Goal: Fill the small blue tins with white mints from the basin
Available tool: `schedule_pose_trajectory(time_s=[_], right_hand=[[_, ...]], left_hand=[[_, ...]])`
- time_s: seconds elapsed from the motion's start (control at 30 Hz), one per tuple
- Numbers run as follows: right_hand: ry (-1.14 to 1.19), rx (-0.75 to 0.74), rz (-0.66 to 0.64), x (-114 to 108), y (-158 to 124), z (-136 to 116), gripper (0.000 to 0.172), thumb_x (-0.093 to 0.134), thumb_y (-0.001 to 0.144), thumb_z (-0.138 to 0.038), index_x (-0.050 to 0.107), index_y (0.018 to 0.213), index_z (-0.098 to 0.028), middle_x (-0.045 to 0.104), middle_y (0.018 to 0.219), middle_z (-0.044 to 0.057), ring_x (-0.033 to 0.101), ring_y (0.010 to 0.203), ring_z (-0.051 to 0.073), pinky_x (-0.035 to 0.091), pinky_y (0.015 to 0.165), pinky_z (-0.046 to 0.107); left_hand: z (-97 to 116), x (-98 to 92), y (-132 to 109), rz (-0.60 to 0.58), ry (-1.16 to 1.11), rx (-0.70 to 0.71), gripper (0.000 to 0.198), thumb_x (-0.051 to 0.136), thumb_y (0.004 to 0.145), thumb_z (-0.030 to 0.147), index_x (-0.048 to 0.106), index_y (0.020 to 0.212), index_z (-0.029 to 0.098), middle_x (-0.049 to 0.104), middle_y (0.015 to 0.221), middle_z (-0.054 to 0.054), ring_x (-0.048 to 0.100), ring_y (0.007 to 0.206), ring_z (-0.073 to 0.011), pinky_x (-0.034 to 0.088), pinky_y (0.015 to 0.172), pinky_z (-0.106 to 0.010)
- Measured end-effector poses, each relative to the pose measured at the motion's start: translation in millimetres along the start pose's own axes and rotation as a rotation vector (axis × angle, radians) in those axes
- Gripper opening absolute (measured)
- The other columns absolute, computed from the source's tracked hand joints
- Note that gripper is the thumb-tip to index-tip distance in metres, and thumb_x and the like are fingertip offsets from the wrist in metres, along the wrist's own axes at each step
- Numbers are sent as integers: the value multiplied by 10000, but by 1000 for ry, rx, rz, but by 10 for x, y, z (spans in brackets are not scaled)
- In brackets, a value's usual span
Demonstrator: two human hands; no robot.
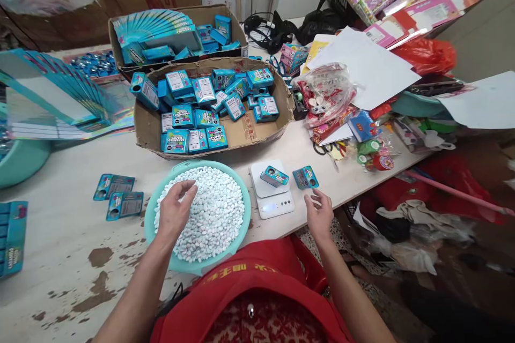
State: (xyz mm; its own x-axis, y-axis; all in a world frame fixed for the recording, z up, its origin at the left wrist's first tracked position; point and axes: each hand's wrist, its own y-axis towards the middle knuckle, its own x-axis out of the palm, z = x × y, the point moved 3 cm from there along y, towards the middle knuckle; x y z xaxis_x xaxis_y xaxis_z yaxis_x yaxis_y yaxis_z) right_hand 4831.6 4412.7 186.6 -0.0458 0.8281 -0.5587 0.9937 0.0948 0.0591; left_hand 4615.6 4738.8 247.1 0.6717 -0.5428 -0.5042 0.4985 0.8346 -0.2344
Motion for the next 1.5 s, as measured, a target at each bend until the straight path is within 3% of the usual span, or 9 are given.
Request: schedule_pose_trajectory(time_s=[0.2,0.6,0.8,1.0,1.3,1.4,1.5], right_hand=[[21,79,-13,-21,-125,186,417,587,753,-467,608,1018,-146,555,1035,122,585,878,210,531,742,382],[66,174,-57,30,-226,309,445,598,714,-472,612,987,-120,565,996,122,591,848,215,530,741,382],[87,186,-73,59,-271,389,420,605,721,-470,621,979,-139,579,994,117,591,850,214,530,749,387],[94,206,-52,38,-317,502,447,600,702,-516,630,941,-140,587,962,117,591,819,215,518,738,392],[57,249,-51,-29,-442,618,479,597,685,-521,644,939,-117,606,916,117,586,779,209,485,770,391],[78,261,-63,-17,-457,609,487,595,689,-520,639,954,-114,601,937,122,591,789,210,488,757,380],[97,279,-54,-25,-462,623,492,602,682,-526,637,958,-121,594,953,119,589,799,210,490,753,377]], left_hand=[[95,83,25,-29,-14,45,339,567,765,480,654,947,208,671,1043,-54,606,971,-231,462,893,-349],[251,318,-1,-113,-27,113,307,549,794,447,644,949,200,673,1006,-51,620,905,-208,469,867,-338],[583,691,47,-267,101,336,278,505,846,370,593,1052,206,636,1071,-51,616,901,-196,478,834,-344],[907,1143,216,-502,451,566,401,554,834,281,513,1222,192,552,1214,-88,529,1108,-246,426,949,-381],[1203,1682,280,-695,674,695,560,609,805,297,431,1329,217,484,1313,-83,464,1153,-269,425,914,-360],[1243,1643,326,-670,740,688,423,548,845,277,499,1261,217,547,1236,-77,504,1118,-248,427,882,-341],[1120,1267,406,-506,851,599,262,441,894,261,598,1095,203,618,1091,-80,562,1035,-242,434,809,-332]])
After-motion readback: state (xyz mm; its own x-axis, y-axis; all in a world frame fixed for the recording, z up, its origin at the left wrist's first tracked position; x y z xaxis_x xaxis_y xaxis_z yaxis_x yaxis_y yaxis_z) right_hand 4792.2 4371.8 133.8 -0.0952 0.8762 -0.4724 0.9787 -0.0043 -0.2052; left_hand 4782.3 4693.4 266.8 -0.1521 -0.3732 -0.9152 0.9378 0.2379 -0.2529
